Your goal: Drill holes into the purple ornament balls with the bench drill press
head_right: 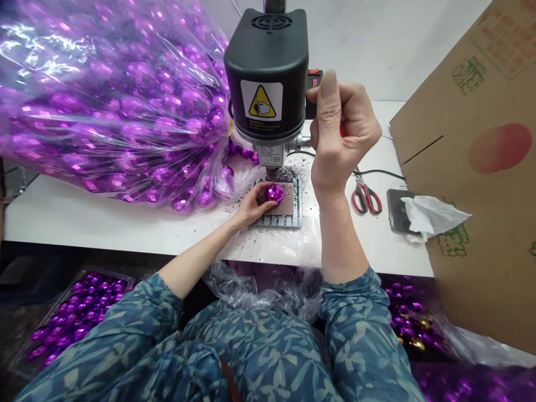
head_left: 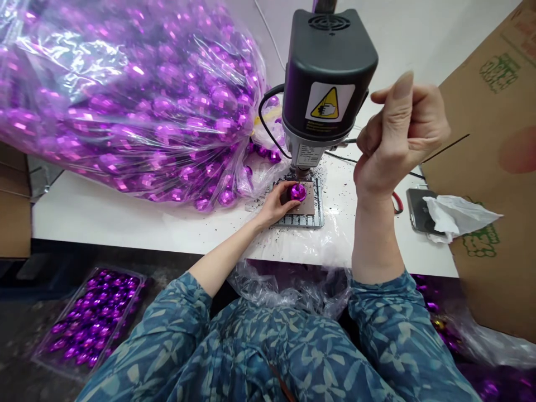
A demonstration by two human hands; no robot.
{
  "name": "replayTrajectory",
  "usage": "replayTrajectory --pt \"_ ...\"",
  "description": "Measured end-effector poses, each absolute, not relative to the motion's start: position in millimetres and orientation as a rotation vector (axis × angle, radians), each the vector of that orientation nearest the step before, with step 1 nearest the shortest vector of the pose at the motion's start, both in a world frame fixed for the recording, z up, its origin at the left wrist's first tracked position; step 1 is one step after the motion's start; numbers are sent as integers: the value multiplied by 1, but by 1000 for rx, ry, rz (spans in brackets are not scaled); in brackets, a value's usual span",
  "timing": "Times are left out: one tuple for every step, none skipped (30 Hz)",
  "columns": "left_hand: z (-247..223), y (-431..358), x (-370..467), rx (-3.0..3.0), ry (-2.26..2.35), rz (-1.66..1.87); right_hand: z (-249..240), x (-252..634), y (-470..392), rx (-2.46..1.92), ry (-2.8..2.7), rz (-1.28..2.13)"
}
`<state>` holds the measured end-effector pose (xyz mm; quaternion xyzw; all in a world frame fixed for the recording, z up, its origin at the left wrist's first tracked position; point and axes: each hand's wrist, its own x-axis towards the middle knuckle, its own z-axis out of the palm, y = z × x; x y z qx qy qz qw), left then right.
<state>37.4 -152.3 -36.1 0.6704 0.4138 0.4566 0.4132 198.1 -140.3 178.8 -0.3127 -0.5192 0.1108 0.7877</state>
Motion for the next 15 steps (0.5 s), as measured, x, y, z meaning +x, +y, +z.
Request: replayTrajectory --pt "-36 -152 38 1677 1037 1150 176 198 -143 -682 -1118 236" --pt "-36 -152 38 1668 1032 1155 174 198 -146 -682 -1113 237" --pt "-36 -152 39 1659 1026 1162 170 198 -149 -677 -1104 243" --pt "-36 -152 39 1648 1021 1172 167 199 -152 -665 -1094 249" --pt "-36 -152 40 1637 1015 1179 164 199 -154 -648 -1084 254" --pt "-36 -152 40 1627 1009 1184 160 199 -155 -633 -1078 261" --pt "-37 -152 41 1620 1001 1187 157 199 -156 -616 -1071 266" --pt "-37 -152 41 1614 990 1188 154 199 -157 -600 -1068 269" --pt "-37 -153 41 1607 977 1191 152 199 -157 -592 -1064 268" --pt "-38 -153 41 1600 966 1196 150 199 -157 -590 -1057 259" --pt "-38 -153 42 1595 959 1201 148 199 -157 -594 -1050 249" --pt "-38 -153 42 1594 957 1204 147 199 -157 -595 -1043 239" --pt "-38 -153 42 1595 959 1204 145 199 -157 -596 -1040 230" --pt "-38 -153 42 1600 965 1199 143 199 -157 -597 -1039 226" --pt "-38 -153 42 1604 972 1197 141 199 -157 -602 -1040 221"
